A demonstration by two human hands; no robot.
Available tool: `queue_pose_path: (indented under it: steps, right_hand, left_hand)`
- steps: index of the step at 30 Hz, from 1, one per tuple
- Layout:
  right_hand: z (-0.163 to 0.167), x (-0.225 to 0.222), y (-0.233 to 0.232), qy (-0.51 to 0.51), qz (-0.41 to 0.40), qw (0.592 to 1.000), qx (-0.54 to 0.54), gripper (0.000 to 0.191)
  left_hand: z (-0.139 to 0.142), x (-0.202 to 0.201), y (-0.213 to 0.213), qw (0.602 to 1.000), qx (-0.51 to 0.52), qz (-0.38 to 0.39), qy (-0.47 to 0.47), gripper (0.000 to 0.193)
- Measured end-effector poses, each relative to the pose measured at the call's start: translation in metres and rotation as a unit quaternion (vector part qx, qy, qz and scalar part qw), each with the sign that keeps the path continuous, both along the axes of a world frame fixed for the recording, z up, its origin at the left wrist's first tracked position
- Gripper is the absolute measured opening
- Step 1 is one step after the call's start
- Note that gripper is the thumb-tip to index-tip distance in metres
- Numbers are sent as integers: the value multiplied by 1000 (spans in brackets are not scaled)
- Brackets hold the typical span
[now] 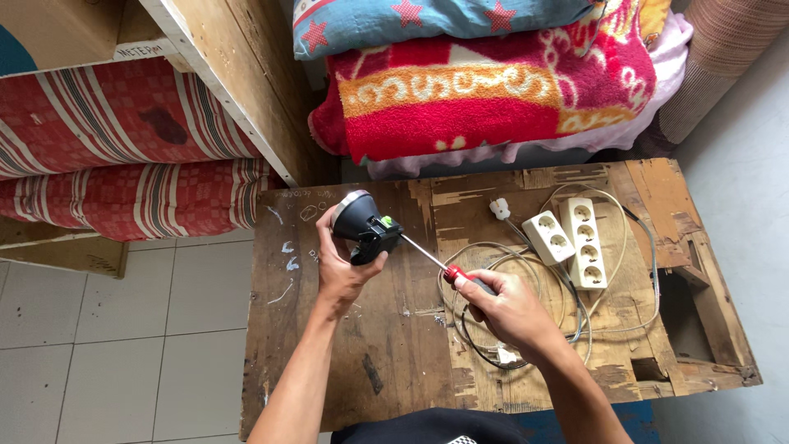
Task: The person picks up a headlamp-style flashlight from a wooden table and uses a screwdriver to unscrew its housing. They open the lamp, remove and reposition the orange lens and internal components, then reassemble the housing and repeatedly test the light, which turns on and illuminates by the end.
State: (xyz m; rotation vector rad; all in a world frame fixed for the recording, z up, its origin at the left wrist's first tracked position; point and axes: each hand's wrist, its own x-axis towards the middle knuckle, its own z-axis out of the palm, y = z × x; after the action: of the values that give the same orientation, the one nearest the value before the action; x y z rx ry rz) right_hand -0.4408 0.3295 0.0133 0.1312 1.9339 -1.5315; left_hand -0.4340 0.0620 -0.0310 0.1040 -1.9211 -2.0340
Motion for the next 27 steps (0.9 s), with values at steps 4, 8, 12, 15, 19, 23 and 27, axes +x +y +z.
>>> queue_pose_path:
  steps: [4,8,12,15,19,23,27]
  right_hand:
    - [-7,1,-6,78,46,994,57,36]
    - [-3,18,-21,239,109,940,217,35]
    - [4,35,-32,462,101,847,242,43]
    - [10,38,-35,419,54,885,196,40]
    - [17,35,-38,549,-21,820,160,34]
    - [23,36,-39,623,-12,773,121,34]
    - [24,39,-41,543,7,837,71,40]
  left_hand:
    - [5,-3,-2,1000,4,-11,20,94]
    - [10,-4,-1,1000,5,-7,7,93]
    - [11,-2,-1,997,59,14,-41,93]
    - [6,-3,-1,995,91,27,-27,92]
    - [-7,1,0,992,118,38,-33,95]
    - [-19,1,6,983,183,32,-16,95]
    - [-27,1,6,972,229,54,-26,94]
